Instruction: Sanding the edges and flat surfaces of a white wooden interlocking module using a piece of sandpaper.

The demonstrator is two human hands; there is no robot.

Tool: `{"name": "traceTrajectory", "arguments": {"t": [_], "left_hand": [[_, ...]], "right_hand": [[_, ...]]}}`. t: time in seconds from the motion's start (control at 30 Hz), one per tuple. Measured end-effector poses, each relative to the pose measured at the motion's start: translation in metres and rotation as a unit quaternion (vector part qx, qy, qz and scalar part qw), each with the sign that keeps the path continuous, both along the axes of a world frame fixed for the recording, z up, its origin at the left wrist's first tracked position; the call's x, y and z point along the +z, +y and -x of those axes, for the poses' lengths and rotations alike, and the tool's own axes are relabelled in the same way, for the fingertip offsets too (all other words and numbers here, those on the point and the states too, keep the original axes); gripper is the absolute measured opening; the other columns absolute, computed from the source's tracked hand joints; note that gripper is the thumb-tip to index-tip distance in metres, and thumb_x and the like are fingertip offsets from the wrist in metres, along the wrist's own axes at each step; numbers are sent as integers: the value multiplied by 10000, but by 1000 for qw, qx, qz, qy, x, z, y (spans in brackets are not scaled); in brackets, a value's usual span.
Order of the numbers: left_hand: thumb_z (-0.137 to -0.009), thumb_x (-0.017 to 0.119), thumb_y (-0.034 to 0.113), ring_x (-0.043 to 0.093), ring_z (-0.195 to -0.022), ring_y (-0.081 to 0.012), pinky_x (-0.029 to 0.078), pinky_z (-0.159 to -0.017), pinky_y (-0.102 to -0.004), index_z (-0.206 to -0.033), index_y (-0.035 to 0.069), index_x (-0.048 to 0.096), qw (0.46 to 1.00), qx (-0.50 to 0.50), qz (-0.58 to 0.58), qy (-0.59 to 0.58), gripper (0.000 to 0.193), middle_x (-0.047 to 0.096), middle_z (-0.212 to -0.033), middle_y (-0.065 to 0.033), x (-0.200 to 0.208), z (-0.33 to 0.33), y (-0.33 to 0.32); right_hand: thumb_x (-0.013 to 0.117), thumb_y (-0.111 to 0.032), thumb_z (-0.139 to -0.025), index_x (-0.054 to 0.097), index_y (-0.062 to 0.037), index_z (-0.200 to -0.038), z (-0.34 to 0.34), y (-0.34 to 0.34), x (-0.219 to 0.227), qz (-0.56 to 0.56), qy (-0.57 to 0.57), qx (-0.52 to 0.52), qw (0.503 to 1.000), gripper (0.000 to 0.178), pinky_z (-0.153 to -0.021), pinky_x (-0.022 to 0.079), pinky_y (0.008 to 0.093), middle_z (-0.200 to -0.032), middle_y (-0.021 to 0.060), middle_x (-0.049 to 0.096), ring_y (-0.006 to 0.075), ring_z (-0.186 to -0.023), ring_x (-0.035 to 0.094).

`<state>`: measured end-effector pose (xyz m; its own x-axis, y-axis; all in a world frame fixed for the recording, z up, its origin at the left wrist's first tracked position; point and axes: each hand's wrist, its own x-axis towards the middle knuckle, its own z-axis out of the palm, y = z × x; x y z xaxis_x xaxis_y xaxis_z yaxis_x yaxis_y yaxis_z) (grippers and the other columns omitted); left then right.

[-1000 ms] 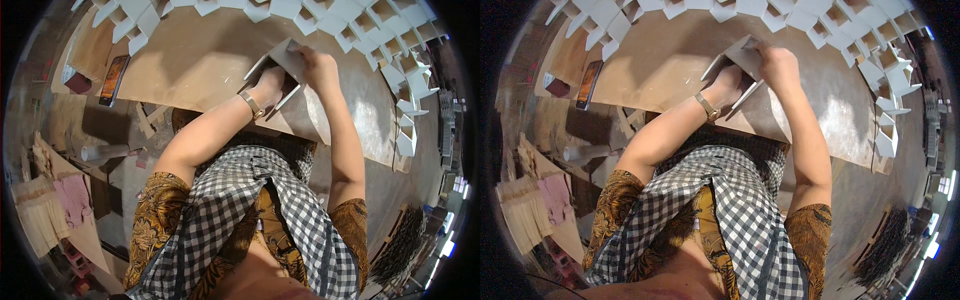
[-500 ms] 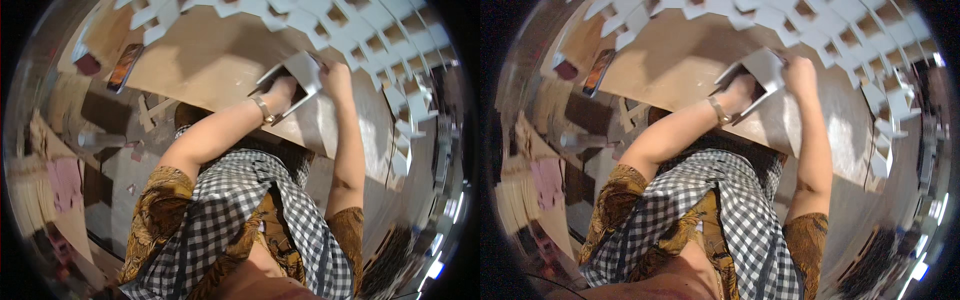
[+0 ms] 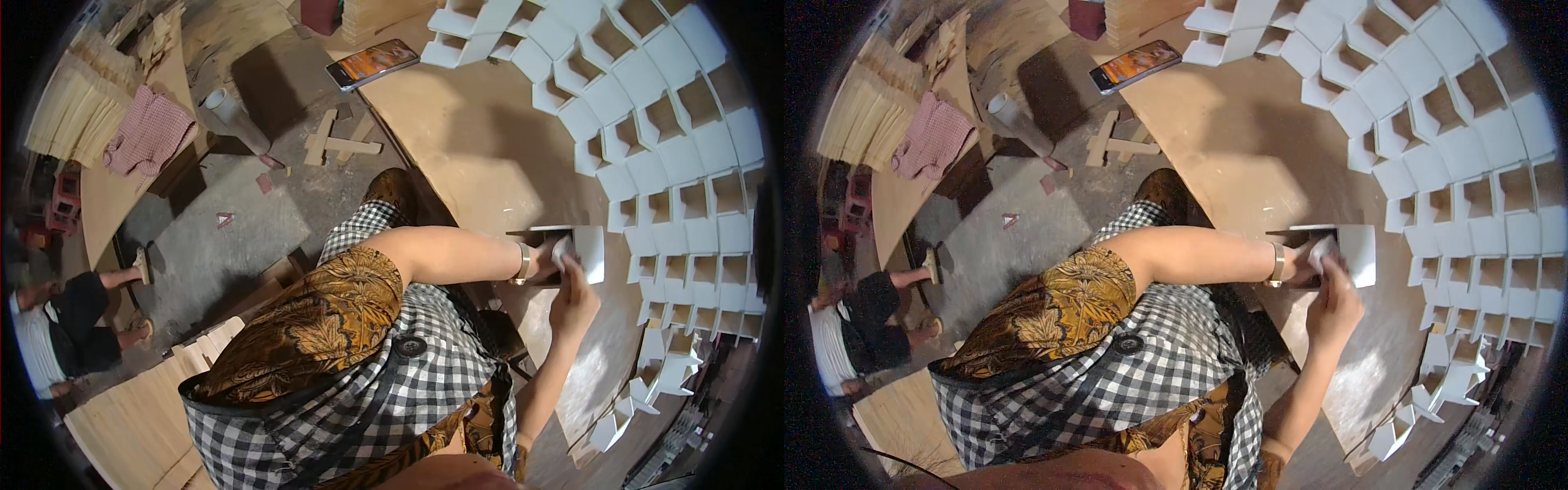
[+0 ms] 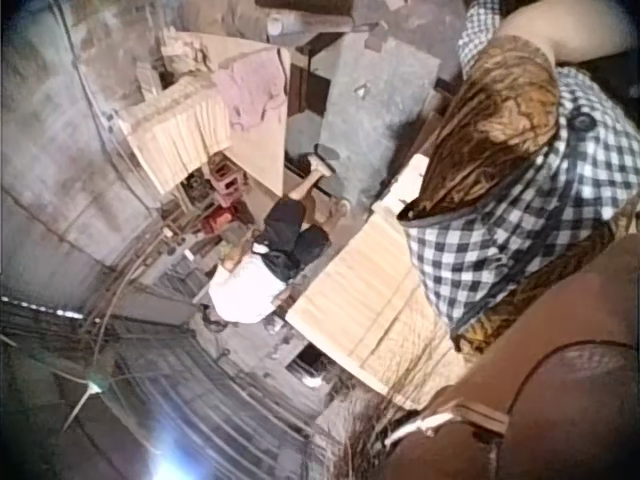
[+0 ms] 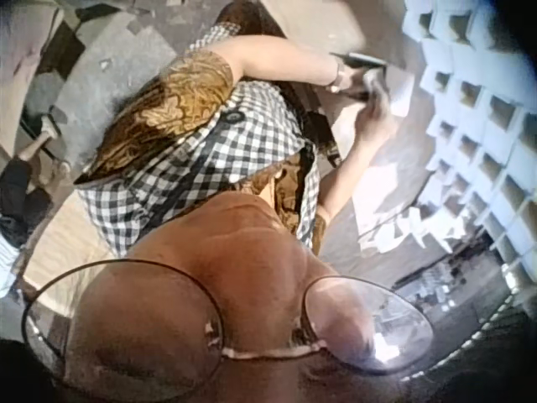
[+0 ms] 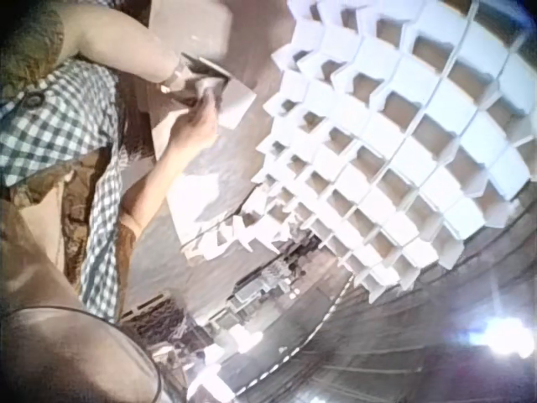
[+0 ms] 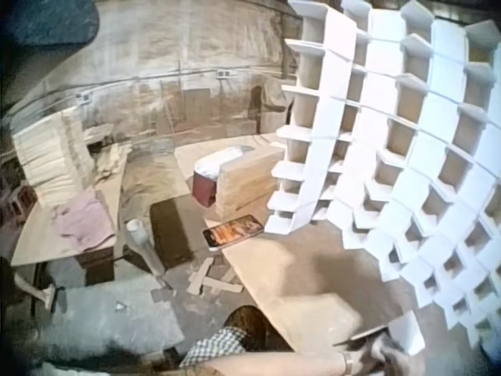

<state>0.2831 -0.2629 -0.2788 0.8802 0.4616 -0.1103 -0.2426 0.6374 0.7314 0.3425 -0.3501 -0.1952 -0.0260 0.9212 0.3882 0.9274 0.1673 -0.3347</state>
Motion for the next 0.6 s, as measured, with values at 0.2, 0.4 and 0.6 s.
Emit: {"name": "traceTrajectory", "arguments": {"t": [0.2,0.4,0.6], "left_hand": [[-832,417,95,473,-1103,-240,368,-918,-325,-1146,19,497,945,214,-179,171,333,532,-1152,-154,14,-28,-13],[-778,500,104,570,-959,-235,433,-808,-358,-961,-14,608,956,182,-132,188,244,615,-975,-166,26,-15,-15],[-721,547,90,531,-768,-118,410,-704,-231,-934,-35,605,995,98,-6,-31,254,610,-859,-42,6,-7,-19]], "right_hand": [[517,-7,-824,585,66,-983,-44,-66,18,-16,286,-137,948,188,-697,468,239,-843,107,616,128,-763,568],[515,-91,-852,553,59,-861,-51,-88,-6,-164,307,-230,909,155,-569,424,221,-736,34,525,88,-656,476],[490,-147,-863,534,57,-891,-19,-92,-44,-179,339,-251,889,211,-575,388,236,-729,26,502,107,-653,442]]}}
